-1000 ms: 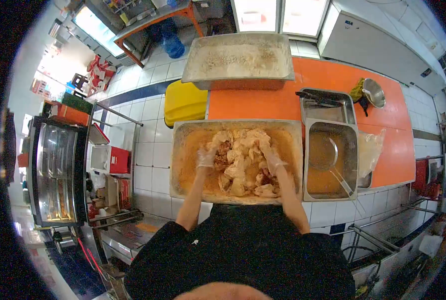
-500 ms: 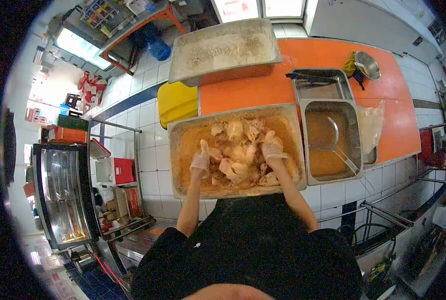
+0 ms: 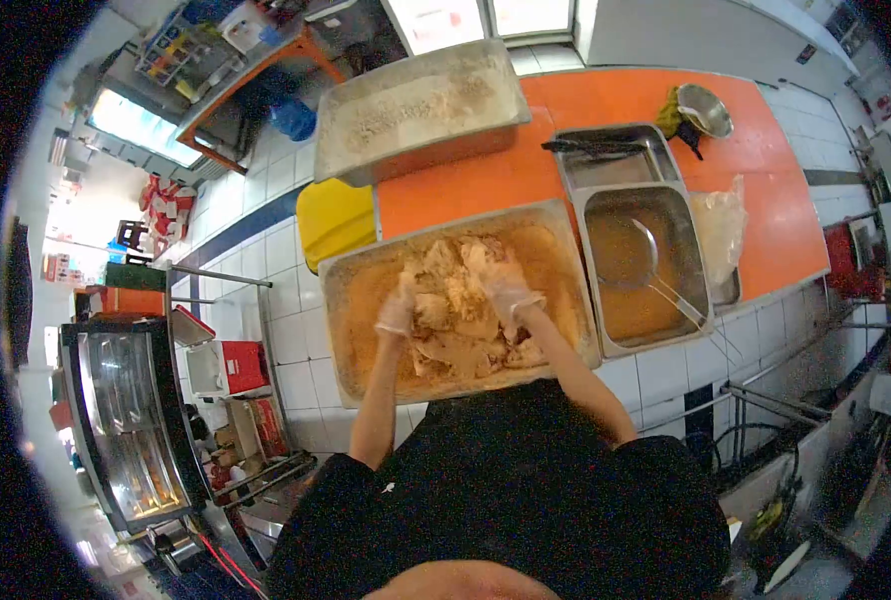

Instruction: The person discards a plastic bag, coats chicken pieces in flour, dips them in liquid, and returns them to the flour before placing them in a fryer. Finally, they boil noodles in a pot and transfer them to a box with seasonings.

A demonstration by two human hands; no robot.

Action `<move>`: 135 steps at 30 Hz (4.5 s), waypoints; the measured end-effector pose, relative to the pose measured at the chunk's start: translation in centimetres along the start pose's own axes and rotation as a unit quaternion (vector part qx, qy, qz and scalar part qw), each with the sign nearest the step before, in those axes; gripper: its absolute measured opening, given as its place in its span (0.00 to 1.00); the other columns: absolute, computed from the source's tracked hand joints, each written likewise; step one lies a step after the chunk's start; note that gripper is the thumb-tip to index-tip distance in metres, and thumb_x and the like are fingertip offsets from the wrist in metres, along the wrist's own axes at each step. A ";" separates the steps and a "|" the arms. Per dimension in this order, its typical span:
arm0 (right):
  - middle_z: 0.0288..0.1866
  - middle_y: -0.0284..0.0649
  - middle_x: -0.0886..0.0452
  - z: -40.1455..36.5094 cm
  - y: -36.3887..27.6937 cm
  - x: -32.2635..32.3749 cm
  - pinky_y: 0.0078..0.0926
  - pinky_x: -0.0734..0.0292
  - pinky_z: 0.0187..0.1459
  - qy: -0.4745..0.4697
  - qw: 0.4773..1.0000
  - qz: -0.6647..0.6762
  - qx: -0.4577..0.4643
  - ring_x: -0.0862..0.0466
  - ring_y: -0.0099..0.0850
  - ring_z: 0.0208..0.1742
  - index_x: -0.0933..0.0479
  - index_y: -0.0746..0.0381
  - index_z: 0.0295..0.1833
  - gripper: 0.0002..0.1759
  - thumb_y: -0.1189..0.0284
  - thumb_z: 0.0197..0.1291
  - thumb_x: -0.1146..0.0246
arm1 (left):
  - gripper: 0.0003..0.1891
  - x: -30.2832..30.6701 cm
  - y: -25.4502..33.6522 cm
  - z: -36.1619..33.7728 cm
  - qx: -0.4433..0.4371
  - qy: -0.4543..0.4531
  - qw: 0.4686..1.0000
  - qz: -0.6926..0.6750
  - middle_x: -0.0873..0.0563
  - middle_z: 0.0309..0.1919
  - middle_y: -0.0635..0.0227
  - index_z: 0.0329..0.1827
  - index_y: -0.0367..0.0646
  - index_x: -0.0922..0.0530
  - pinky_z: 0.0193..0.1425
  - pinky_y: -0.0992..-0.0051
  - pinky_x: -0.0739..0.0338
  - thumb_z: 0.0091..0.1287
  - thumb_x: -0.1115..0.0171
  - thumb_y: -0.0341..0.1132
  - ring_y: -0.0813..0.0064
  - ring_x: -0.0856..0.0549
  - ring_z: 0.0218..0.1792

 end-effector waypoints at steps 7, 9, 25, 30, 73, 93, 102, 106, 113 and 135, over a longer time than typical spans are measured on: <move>0.48 0.49 0.20 -6.4 2.2 -1.1 0.32 0.24 0.35 -0.072 0.967 0.177 -0.167 0.21 0.32 0.35 0.43 0.63 0.73 0.31 0.71 0.65 0.49 | 0.39 0.8 -8.7 0.7 -0.149 -0.003 0.988 0.045 0.16 0.41 0.64 0.61 0.42 0.29 0.35 0.66 0.21 0.55 0.31 0.61 0.66 0.17 0.36; 0.49 0.49 0.20 -6.9 -0.7 -0.8 0.32 0.25 0.35 -0.039 0.903 0.386 -0.183 0.21 0.32 0.35 0.43 0.63 0.73 0.31 0.70 0.65 0.49 | 0.42 -1.7 -6.6 -0.7 -0.205 -0.001 0.977 0.065 0.16 0.42 0.63 0.66 0.43 0.32 0.39 0.66 0.20 0.53 0.29 0.59 0.64 0.17 0.38; 0.53 0.49 0.23 -8.7 2.8 2.6 0.32 0.28 0.41 -0.037 0.867 0.413 -0.277 0.25 0.32 0.41 0.44 0.62 0.74 0.31 0.68 0.66 0.50 | 0.33 4.0 -4.9 -6.3 0.050 -0.135 0.831 0.537 0.18 0.47 0.61 0.75 0.44 0.44 0.35 0.67 0.27 0.74 0.54 0.53 0.75 0.24 0.33; 0.54 0.49 0.24 -7.7 -2.0 1.6 0.32 0.28 0.42 -0.034 0.805 0.541 -0.241 0.26 0.32 0.43 0.44 0.62 0.74 0.31 0.67 0.66 0.50 | 0.30 -4.7 -0.2 -6.9 0.055 -0.135 0.962 0.230 0.28 0.61 0.59 0.75 0.42 0.46 0.48 0.67 0.26 0.75 0.54 0.46 0.68 0.26 0.51; 0.64 0.49 0.32 -0.1 -0.8 4.2 0.32 0.36 0.56 -0.010 0.890 0.424 -0.168 0.34 0.33 0.59 0.45 0.61 0.75 0.32 0.62 0.68 0.53 | 0.47 -2.6 -0.1 -3.7 0.113 -0.040 0.948 0.295 0.30 0.66 0.49 0.72 0.38 0.40 0.54 0.58 0.25 0.61 0.47 0.68 0.58 0.23 0.60; 0.69 0.49 0.36 -9.0 -1.8 0.7 0.32 0.39 0.63 -0.061 0.843 0.484 -0.227 0.38 0.33 0.66 0.46 0.60 0.75 0.32 0.59 0.69 0.54 | 0.30 -2.7 -1.2 -7.0 -0.011 -0.080 0.997 0.007 0.21 0.59 0.61 0.68 0.43 0.30 0.56 0.70 0.26 0.66 0.39 0.50 0.71 0.21 0.55; 0.71 0.49 0.38 -3.3 -2.2 2.1 0.32 0.41 0.66 0.014 0.844 0.496 -0.203 0.39 0.33 0.70 0.46 0.60 0.75 0.32 0.58 0.70 0.55 | 0.25 -4.1 7.1 -6.1 0.053 -0.048 0.968 -0.240 0.19 0.55 0.64 0.64 0.42 0.27 0.51 0.69 0.24 0.67 0.39 0.45 0.73 0.20 0.50; 0.72 0.49 0.39 -4.7 2.1 3.3 0.32 0.42 0.67 0.042 0.846 0.464 -0.259 0.40 0.33 0.71 0.47 0.60 0.75 0.33 0.57 0.70 0.55 | 0.16 1.7 9.6 -4.9 -0.168 0.067 0.970 -0.164 0.16 0.25 0.69 0.49 0.38 0.19 0.24 0.75 0.26 0.69 0.41 0.42 0.80 0.19 0.22; 0.73 0.49 0.40 -2.7 2.7 4.9 0.32 0.43 0.70 0.066 0.839 0.478 -0.250 0.41 0.33 0.74 0.47 0.60 0.75 0.33 0.56 0.70 0.56 | 0.18 7.3 7.0 -2.8 -0.142 0.257 0.885 0.361 0.15 0.38 0.56 0.51 0.36 0.24 0.39 0.62 0.23 0.68 0.40 0.43 0.60 0.17 0.35; 0.75 0.48 0.43 -3.0 0.3 3.3 0.34 0.45 0.72 0.033 0.812 0.541 -0.214 0.43 0.35 0.76 0.47 0.59 0.76 0.35 0.52 0.70 0.55 | 0.37 -0.8 2.8 -0.9 0.006 -0.146 0.983 0.109 0.45 0.69 0.57 0.71 0.51 0.48 0.66 0.47 0.38 0.67 0.62 0.67 0.55 0.42 0.67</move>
Point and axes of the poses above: each hand's wrist, its own z-axis towards the middle knuckle, its own x-axis out of the back of the hand, y = z × x, the point moved 7 cm from there along z, towards the middle knuckle
